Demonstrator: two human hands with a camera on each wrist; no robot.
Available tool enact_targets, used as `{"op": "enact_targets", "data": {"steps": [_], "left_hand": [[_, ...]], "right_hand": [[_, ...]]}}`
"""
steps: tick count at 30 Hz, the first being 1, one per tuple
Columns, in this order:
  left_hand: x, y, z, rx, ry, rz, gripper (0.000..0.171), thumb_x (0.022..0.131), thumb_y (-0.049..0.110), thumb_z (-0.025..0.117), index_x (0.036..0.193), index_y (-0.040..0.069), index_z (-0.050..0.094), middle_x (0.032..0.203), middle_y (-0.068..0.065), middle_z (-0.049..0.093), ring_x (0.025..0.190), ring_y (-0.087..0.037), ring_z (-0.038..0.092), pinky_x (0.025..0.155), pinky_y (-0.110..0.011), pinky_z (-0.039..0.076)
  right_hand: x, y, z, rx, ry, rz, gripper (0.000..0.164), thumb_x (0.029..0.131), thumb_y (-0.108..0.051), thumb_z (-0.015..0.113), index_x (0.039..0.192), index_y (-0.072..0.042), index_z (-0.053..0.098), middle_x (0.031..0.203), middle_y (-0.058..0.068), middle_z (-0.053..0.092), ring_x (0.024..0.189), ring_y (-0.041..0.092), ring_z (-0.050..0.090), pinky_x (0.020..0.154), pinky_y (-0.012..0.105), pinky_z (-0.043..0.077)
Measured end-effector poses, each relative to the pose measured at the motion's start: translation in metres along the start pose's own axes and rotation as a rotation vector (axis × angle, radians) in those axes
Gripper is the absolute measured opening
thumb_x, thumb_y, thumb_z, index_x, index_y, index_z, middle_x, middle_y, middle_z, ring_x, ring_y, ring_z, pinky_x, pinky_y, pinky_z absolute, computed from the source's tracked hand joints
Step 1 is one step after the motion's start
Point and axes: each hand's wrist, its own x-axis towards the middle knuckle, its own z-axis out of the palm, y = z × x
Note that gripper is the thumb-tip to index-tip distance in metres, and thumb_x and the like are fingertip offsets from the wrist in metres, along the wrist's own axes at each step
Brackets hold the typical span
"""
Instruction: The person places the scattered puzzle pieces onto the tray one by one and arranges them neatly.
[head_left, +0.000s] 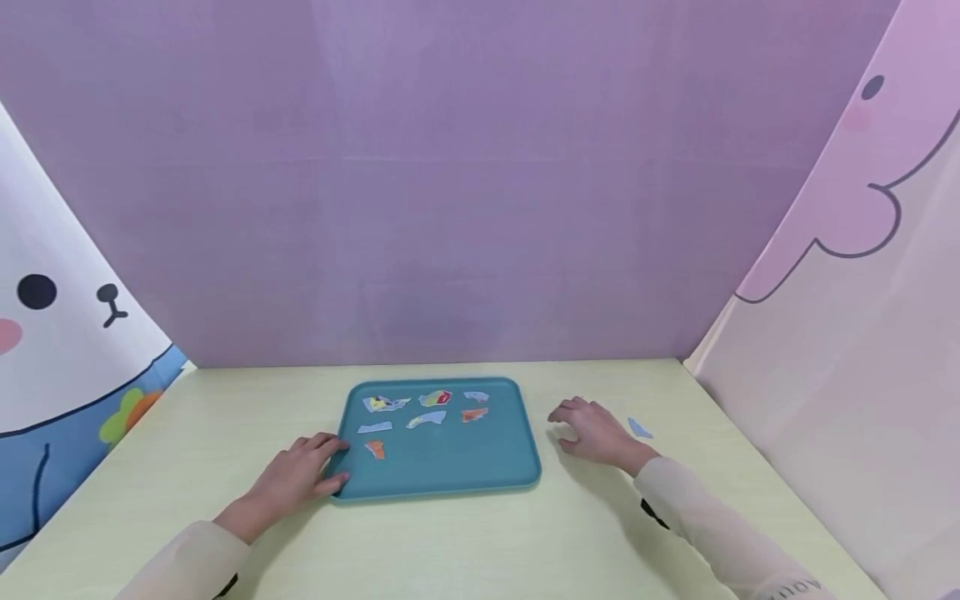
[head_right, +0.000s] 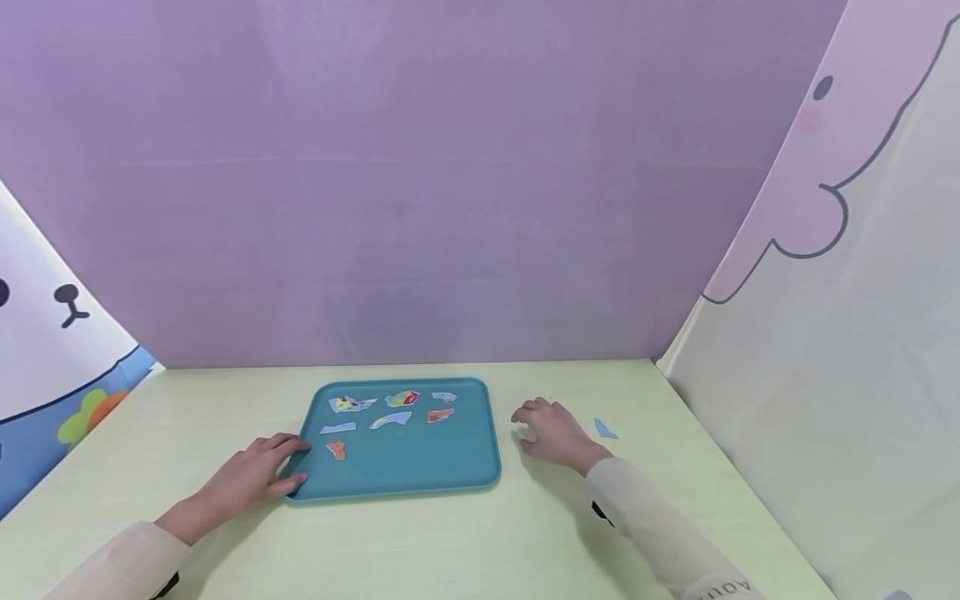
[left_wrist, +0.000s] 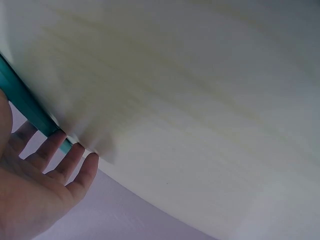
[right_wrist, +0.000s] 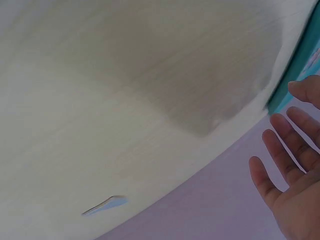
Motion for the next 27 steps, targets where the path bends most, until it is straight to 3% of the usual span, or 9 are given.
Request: {"op": "enact_targets", "data": {"steps": [10, 27], "left_hand": [[-0.001, 0.002, -0.001, 0.0, 0.011, 0.006, 0.044, 0.077, 0.033, 0.07, 0.111, 0.007, 0.061, 0.114, -0.015, 0.059, 0.098, -0.036, 0.057, 0.065, -0.048, 0.049], [0.001, 0.001, -0.001, 0.005, -0.021, -0.016, 0.046, 0.078, 0.035, 0.069, 0.113, 0.006, 0.06, 0.116, -0.016, 0.058, 0.101, -0.036, 0.056, 0.069, -0.05, 0.049]], "right_hand": [[-0.025, 0.039, -0.002, 0.011, 0.003, 0.138, 0.03, 0.073, -0.012, 0.071, 0.102, -0.005, 0.066, 0.102, 0.007, 0.064, 0.097, 0.029, 0.057, 0.079, 0.047, 0.047], [-0.061, 0.089, -0.004, 0.043, 0.036, 0.267, 0.031, 0.073, -0.007, 0.068, 0.103, -0.002, 0.063, 0.102, 0.013, 0.063, 0.095, 0.035, 0.057, 0.077, 0.052, 0.046]]}}
